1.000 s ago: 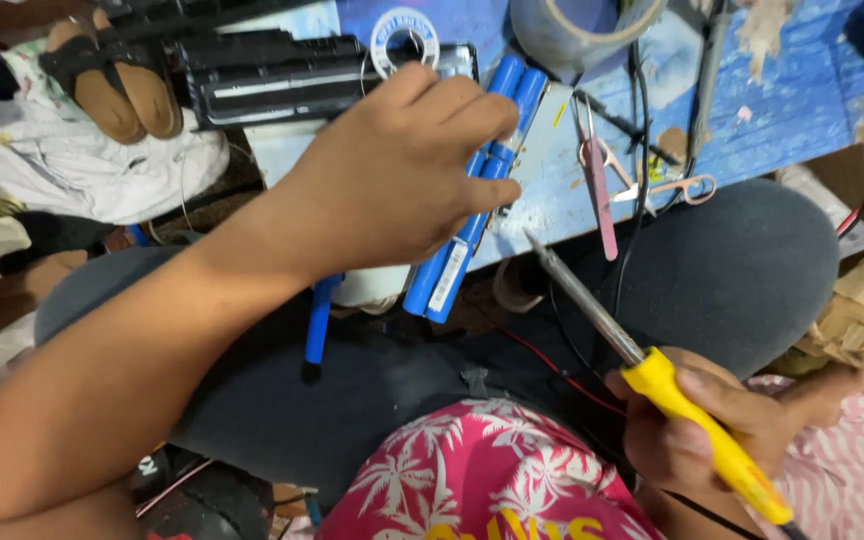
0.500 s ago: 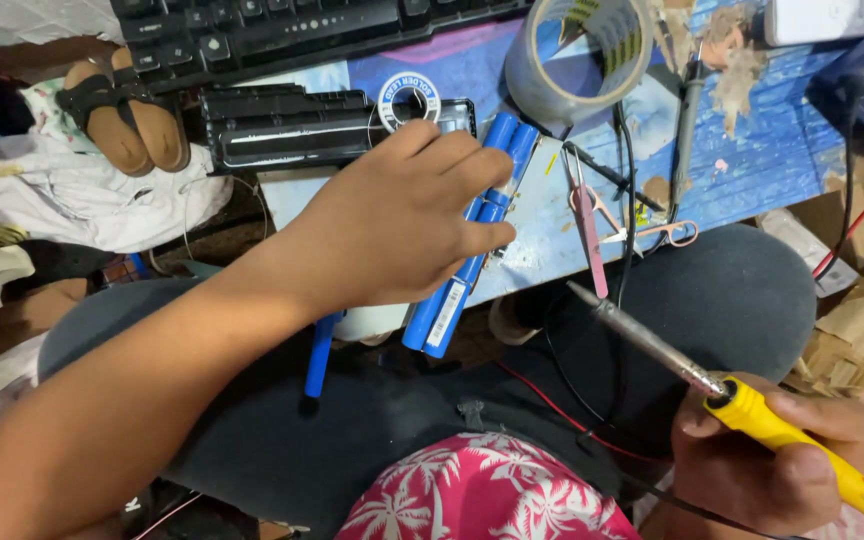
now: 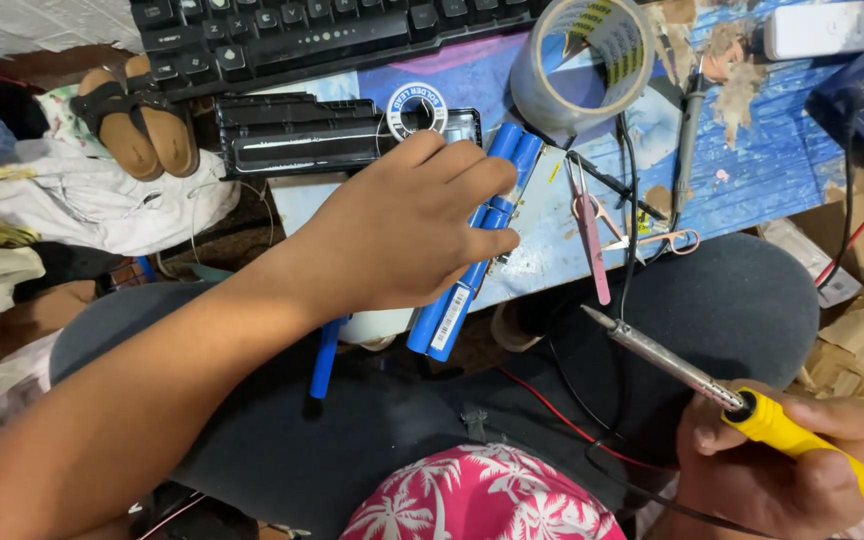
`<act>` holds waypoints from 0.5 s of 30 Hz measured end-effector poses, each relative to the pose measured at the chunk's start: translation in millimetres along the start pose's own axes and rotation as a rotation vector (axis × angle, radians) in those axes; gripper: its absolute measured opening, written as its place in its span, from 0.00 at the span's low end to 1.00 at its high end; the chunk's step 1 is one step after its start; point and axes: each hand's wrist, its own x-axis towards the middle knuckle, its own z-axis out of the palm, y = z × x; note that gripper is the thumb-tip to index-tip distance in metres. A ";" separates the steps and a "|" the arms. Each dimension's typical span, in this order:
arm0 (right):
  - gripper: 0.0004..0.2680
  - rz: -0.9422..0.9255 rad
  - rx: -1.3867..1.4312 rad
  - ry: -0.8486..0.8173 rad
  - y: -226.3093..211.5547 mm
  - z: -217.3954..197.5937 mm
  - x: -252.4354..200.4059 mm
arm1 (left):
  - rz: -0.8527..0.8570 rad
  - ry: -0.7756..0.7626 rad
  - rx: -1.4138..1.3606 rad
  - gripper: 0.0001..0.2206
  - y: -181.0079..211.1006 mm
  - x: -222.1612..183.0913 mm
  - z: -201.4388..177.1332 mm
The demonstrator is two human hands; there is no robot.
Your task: Soldering wires to lithium-ion battery cells and assembling them into a battery pack on a workbench.
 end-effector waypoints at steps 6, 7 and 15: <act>0.14 -0.030 0.027 -0.034 4.0 -3.0 7.0 | -0.002 0.015 0.014 0.13 1.2 -0.2 0.0; 0.13 -0.022 0.059 -0.070 4.1 -5.7 8.5 | -0.004 0.010 0.009 0.13 1.3 -0.3 -0.1; 0.13 0.028 0.034 -0.074 -5.0 -0.4 2.8 | 0.001 0.000 0.011 0.11 -0.5 -0.4 1.8</act>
